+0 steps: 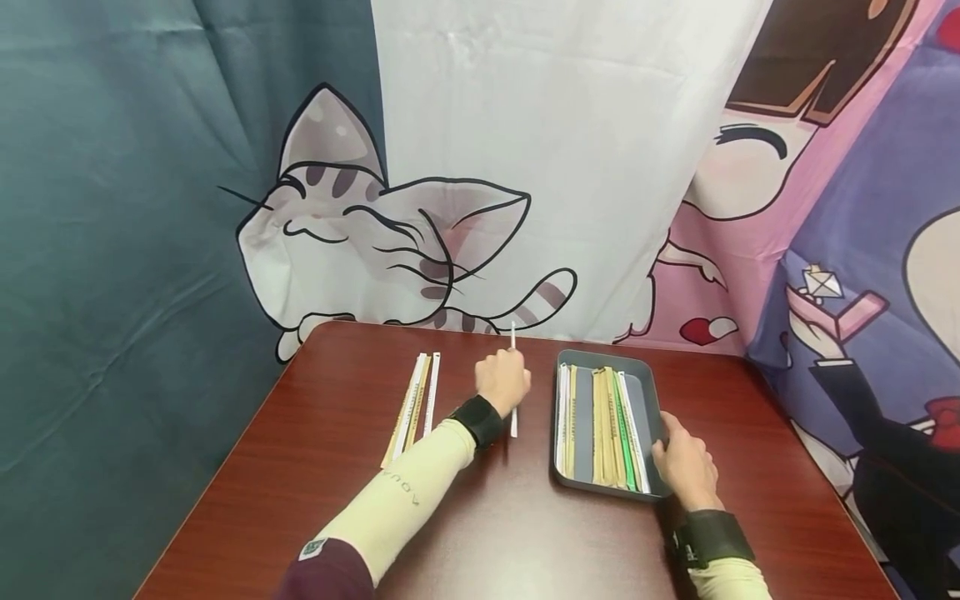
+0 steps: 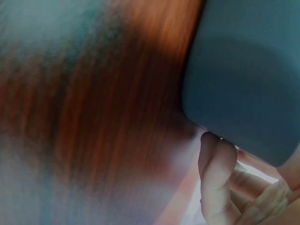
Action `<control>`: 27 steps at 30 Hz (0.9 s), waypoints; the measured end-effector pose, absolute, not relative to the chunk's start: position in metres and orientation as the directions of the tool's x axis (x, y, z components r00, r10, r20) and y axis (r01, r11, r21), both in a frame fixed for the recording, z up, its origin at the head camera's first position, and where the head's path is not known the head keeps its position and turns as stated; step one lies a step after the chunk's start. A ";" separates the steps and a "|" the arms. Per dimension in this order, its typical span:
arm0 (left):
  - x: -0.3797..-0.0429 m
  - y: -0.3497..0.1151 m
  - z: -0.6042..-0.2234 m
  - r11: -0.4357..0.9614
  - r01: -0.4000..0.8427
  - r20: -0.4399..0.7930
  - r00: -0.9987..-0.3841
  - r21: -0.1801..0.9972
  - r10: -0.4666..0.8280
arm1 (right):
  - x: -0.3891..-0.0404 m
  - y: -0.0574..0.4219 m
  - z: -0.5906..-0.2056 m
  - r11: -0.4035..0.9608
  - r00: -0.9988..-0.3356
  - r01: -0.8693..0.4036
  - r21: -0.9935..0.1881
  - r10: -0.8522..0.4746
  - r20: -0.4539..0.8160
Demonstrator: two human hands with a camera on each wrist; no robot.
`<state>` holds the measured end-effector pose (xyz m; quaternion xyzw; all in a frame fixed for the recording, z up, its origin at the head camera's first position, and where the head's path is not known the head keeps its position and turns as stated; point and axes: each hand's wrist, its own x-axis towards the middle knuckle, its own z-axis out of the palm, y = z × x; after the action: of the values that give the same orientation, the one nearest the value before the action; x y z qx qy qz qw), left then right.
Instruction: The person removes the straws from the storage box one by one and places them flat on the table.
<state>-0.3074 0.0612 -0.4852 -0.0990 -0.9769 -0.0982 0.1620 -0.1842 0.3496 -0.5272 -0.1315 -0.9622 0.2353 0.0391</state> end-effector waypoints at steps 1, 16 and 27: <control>-0.308 0.054 -0.486 0.963 0.219 0.326 -0.932 0.155 0.159 | -0.184 0.350 -0.527 0.854 -0.962 0.235 -0.463 0.272 0.013; -0.313 -0.021 -0.522 0.992 0.098 0.123 -0.989 0.079 0.088 | -0.183 0.350 -0.527 0.855 -0.963 0.234 -0.463 0.269 0.010; -0.316 -0.045 -0.526 0.997 0.036 0.009 -0.999 0.061 0.036 | -0.183 0.348 -0.526 0.854 -0.962 0.238 -0.463 0.274 0.010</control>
<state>-0.3157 -0.0448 -0.5262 -0.0179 -0.9994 -0.0307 0.0040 -0.1831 0.3483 -0.5257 -0.1331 -0.9620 0.2353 0.0378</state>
